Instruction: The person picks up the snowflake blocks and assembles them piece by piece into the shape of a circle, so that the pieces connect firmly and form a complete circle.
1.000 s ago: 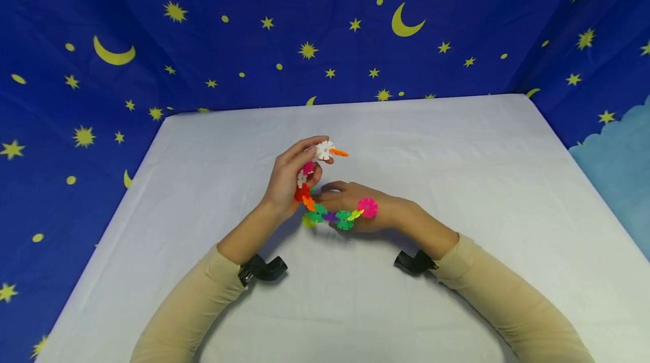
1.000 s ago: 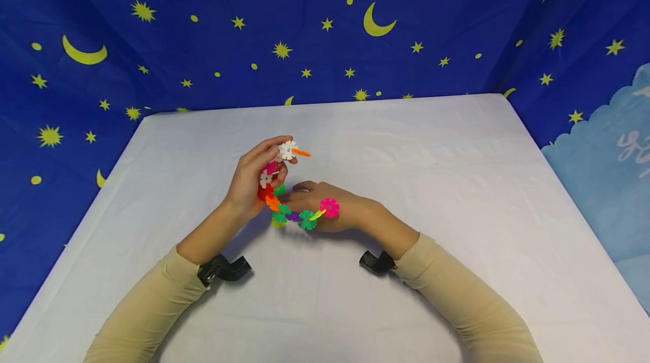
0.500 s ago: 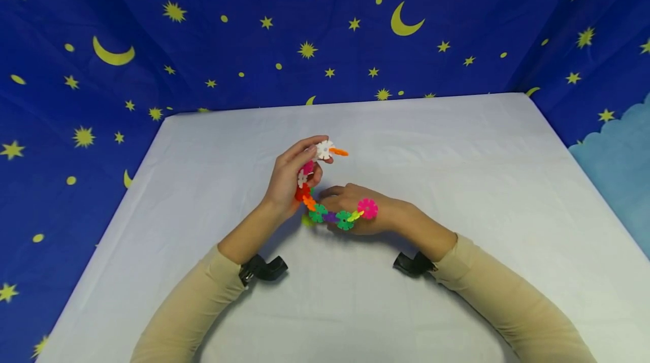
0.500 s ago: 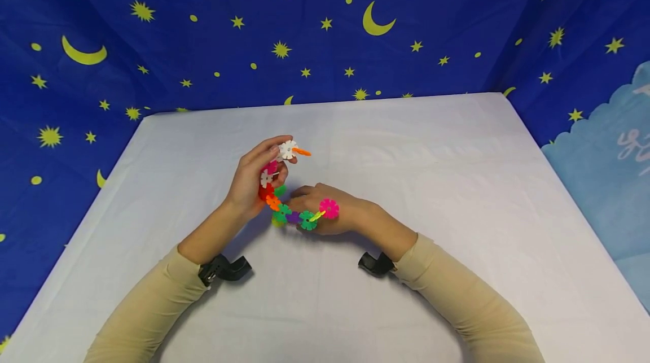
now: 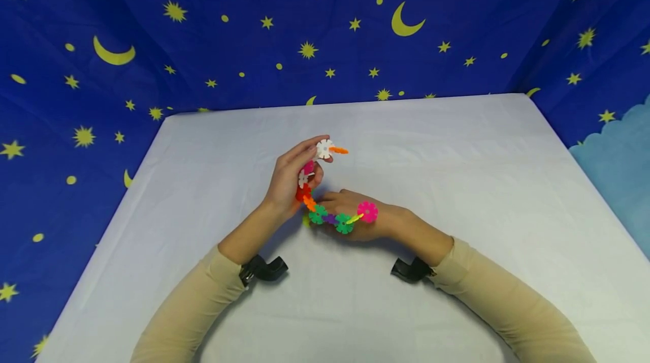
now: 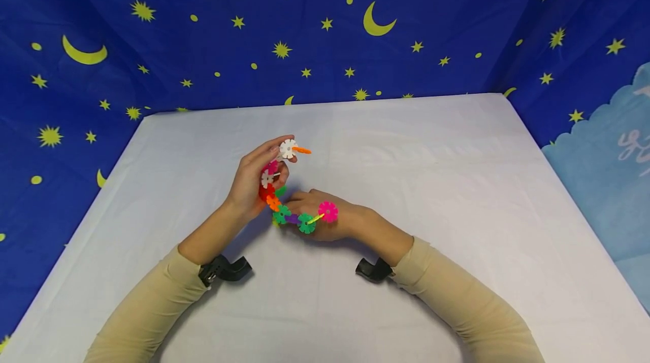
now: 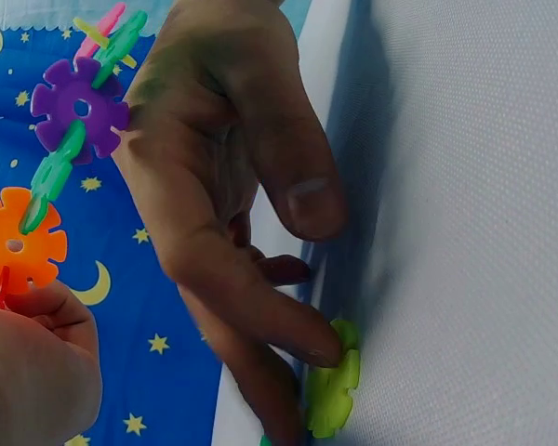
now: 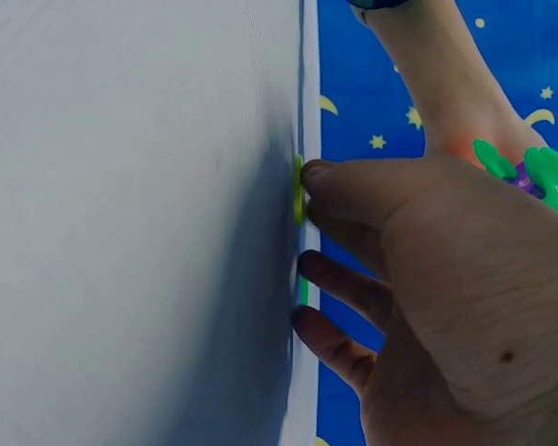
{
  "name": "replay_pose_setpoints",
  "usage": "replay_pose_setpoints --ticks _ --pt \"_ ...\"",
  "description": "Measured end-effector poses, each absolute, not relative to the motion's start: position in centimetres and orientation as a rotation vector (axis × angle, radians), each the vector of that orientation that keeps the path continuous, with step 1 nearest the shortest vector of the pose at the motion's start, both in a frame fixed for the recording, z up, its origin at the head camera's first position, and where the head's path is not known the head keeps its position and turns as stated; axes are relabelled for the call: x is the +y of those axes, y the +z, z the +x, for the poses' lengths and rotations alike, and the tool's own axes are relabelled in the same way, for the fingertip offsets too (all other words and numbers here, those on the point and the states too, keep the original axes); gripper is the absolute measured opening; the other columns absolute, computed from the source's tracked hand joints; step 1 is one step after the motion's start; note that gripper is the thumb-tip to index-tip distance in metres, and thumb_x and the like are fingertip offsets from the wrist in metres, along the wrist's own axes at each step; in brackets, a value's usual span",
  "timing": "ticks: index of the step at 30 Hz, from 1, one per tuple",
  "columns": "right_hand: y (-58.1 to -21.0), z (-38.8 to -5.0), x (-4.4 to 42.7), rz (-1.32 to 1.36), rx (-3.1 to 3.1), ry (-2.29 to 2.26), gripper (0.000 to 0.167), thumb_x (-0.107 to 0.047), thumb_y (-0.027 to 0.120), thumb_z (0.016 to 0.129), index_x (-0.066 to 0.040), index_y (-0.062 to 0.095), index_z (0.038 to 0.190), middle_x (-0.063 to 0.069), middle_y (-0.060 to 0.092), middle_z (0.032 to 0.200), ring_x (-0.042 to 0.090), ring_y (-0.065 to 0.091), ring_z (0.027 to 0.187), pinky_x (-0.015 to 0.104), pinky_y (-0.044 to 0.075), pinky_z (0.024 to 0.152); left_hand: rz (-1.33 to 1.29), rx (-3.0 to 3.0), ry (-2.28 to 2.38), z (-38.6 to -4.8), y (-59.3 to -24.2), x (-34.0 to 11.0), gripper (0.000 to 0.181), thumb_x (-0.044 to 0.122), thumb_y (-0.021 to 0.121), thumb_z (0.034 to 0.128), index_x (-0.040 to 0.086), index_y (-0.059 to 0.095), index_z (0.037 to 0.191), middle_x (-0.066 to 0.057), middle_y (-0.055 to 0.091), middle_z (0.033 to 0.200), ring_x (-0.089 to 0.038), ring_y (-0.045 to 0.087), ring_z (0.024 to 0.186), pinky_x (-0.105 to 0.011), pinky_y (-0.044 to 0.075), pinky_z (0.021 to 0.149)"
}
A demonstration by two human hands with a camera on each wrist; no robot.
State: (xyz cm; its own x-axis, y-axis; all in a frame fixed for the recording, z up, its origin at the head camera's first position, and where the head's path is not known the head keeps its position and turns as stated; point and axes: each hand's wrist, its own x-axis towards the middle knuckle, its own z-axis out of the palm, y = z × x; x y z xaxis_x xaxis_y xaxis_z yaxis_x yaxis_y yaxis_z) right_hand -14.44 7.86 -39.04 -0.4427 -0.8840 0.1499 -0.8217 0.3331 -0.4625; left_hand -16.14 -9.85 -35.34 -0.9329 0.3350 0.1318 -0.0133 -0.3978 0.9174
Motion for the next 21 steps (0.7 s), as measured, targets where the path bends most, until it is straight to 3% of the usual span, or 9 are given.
replay_pose_setpoints --ticks 6,15,21 --pt "-39.14 -14.34 7.66 -1.541 2.472 -0.715 0.028 -0.016 0.066 0.09 -0.015 0.064 0.118 -0.006 0.059 0.113 0.011 0.048 0.109 0.032 0.041 0.086 0.424 1.571 2.43 -16.09 -35.43 -9.77 0.035 0.021 0.049 0.1001 0.005 0.057 0.13 -0.006 0.06 0.086 -0.016 0.047 0.052 -0.018 0.035 0.043" --pt "-39.75 -14.05 7.19 -1.662 2.46 -0.67 0.032 -0.014 0.063 0.092 -0.019 0.065 0.124 -0.004 0.057 0.122 0.016 0.047 0.109 0.031 0.04 0.088 0.419 1.589 2.402 -16.13 -35.67 -9.82 0.035 0.022 0.051 0.0991 0.007 0.057 0.13 -0.007 0.06 0.09 -0.017 0.049 0.054 -0.019 0.037 0.044" --pt "-39.77 -14.02 7.18 -1.718 2.464 -0.76 0.027 -0.006 0.066 0.088 -0.012 0.069 0.114 0.004 0.058 0.117 0.019 0.049 0.108 0.029 0.039 0.096 0.421 1.587 2.401 -16.11 -35.71 -9.76 0.034 0.02 0.05 0.0994 0.007 0.057 0.13 -0.007 0.06 0.091 -0.017 0.049 0.055 -0.02 0.036 0.044"
